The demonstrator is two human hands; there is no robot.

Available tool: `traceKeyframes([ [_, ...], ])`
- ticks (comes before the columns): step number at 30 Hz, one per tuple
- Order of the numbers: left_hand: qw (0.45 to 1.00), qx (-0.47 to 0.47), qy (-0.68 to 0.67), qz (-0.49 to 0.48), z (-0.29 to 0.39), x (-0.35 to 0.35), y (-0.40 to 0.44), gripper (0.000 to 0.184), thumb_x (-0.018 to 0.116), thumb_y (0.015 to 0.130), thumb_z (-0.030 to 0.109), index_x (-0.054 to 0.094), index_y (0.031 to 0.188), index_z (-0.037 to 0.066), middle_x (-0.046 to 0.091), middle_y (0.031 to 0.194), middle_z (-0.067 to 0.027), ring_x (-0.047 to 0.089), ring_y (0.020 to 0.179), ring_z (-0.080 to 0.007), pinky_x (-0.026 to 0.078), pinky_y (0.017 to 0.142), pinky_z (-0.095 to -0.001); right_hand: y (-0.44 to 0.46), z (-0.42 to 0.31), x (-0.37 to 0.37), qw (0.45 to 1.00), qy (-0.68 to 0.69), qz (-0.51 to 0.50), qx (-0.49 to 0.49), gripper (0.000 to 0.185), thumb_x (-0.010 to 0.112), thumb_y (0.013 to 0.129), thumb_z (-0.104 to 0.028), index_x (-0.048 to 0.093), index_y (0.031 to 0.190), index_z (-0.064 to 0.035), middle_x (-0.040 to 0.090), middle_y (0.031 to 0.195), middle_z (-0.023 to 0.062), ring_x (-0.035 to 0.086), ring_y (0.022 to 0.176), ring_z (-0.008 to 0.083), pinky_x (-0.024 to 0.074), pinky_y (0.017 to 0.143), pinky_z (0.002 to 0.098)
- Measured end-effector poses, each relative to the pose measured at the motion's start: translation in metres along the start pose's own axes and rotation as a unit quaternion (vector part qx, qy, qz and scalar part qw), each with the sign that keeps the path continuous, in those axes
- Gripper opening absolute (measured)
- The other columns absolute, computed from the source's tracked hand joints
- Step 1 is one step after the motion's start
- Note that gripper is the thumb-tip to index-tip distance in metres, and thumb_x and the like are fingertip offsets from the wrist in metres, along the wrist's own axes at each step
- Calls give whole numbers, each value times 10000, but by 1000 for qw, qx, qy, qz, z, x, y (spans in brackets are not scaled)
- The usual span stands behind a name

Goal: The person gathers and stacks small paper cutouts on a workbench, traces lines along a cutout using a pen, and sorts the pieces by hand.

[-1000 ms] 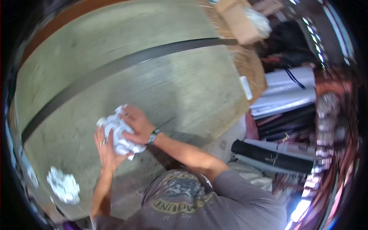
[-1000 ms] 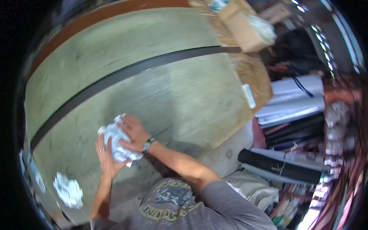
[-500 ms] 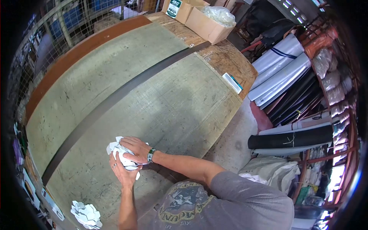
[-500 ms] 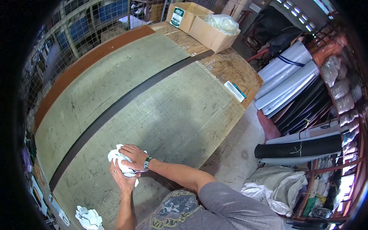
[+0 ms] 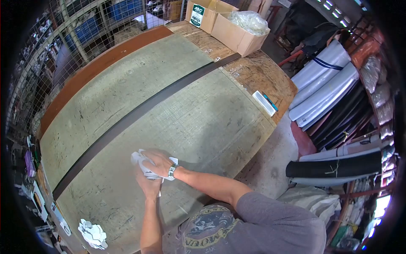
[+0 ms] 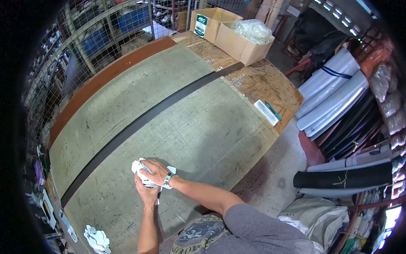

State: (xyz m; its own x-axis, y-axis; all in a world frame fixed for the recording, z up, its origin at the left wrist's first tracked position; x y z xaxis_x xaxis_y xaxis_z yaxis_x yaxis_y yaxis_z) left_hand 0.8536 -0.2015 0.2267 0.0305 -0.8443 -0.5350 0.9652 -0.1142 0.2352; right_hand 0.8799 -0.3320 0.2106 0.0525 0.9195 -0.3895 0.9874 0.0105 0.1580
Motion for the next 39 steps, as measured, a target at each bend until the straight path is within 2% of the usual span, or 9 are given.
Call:
traceKeyframes([
  [6, 998, -9, -50, -32, 39, 103, 35, 930, 928, 657, 236, 505, 1438, -43, 656, 1259, -219, 656, 1176, -363, 509, 1011, -437, 8, 51, -97, 998, 29, 11, 57, 696, 558, 1033, -523, 557, 1464, 23, 577, 1474, 255, 505, 1394, 423, 384, 1182, 474],
  [8, 994, -28, -94, -53, 54, 146, 44, 913, 922, 656, 184, 502, 1438, -30, 636, 1296, -210, 648, 1198, -346, 508, 1017, -443, 15, 73, -138, 997, 41, 61, 24, 673, 585, 1024, -506, 597, 1407, 48, 612, 1419, 273, 559, 1335, 425, 435, 1140, 469],
  [11, 996, 17, -12, -88, 79, 211, 65, 934, 939, 680, 200, 474, 1464, 0, 617, 1350, -223, 601, 1267, -407, 477, 1062, -501, 21, 100, -213, 994, 24, 103, 25, 643, 609, 1019, -480, 626, 1356, 68, 642, 1370, 285, 599, 1282, 434, 476, 1101, 466],
  [14, 993, 15, -33, -114, 116, 272, 89, 1013, 946, 672, 218, 415, 1513, 22, 579, 1417, -254, 551, 1321, -453, 442, 1115, -515, 28, 132, -279, 991, 18, 127, 39, 644, 596, 1027, -473, 602, 1375, 69, 636, 1367, 295, 597, 1280, 442, 473, 1101, 468],
  [18, 989, 69, -15, -132, 161, 341, 123, 1027, 930, 676, 210, 398, 1537, 36, 540, 1477, -263, 500, 1388, -452, 421, 1142, -523, 40, 155, -355, 988, -16, 153, 15, 628, 587, 1035, -464, 598, 1369, 67, 634, 1359, 305, 603, 1261, 455, 480, 1083, 477],
  [22, 984, 59, 13, -167, 178, 398, 149, 1073, 908, 693, 215, 340, 1588, 49, 512, 1509, -265, 452, 1434, -444, 355, 1198, -525, 56, 177, -411, 984, -40, 174, 6, 604, 597, 1032, -445, 598, 1354, 66, 645, 1334, 304, 608, 1241, 465, 485, 1067, 484],
  [30, 981, 95, 8, -166, 219, 455, 193, 1077, 907, 715, 230, 319, 1605, 90, 481, 1515, -281, 438, 1435, -456, 344, 1205, -538, 85, 198, -481, 984, -63, 164, 3, 559, 629, 1027, -358, 593, 1366, 85, 644, 1349, 299, 616, 1260, 443, 477, 1080, 467],
  [33, 977, 121, 32, -175, 228, 459, 200, 1104, 924, 698, 253, 317, 1605, 87, 446, 1539, -295, 413, 1451, -464, 333, 1209, -549, 88, 201, -490, 979, -118, 161, -40, 604, 618, 1020, -435, 581, 1380, 49, 641, 1340, 291, 600, 1233, 478, 478, 1058, 505],
  [39, 959, 105, 80, -251, 224, 428, 197, 1337, 1025, 547, 345, 289, 1631, 84, 302, 1648, -298, 320, 1531, -450, 305, 1252, -532, 89, 218, -485, 983, -138, 119, -20, 709, 669, 984, -471, 537, 1450, 47, 556, 1472, 294, 537, 1359, 444, 435, 1136, 491],
])
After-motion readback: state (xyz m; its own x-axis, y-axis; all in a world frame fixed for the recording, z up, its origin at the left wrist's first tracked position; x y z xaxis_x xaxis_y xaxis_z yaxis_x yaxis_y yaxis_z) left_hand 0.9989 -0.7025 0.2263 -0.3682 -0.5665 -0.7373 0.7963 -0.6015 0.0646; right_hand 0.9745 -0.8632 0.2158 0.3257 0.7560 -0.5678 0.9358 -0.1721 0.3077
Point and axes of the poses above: each hand's wrist, its own y-axis towards the middle knuckle, its own x-axis out of the palm, z = x × y, the point moved 10 cm from there along y, towards the middle knuckle
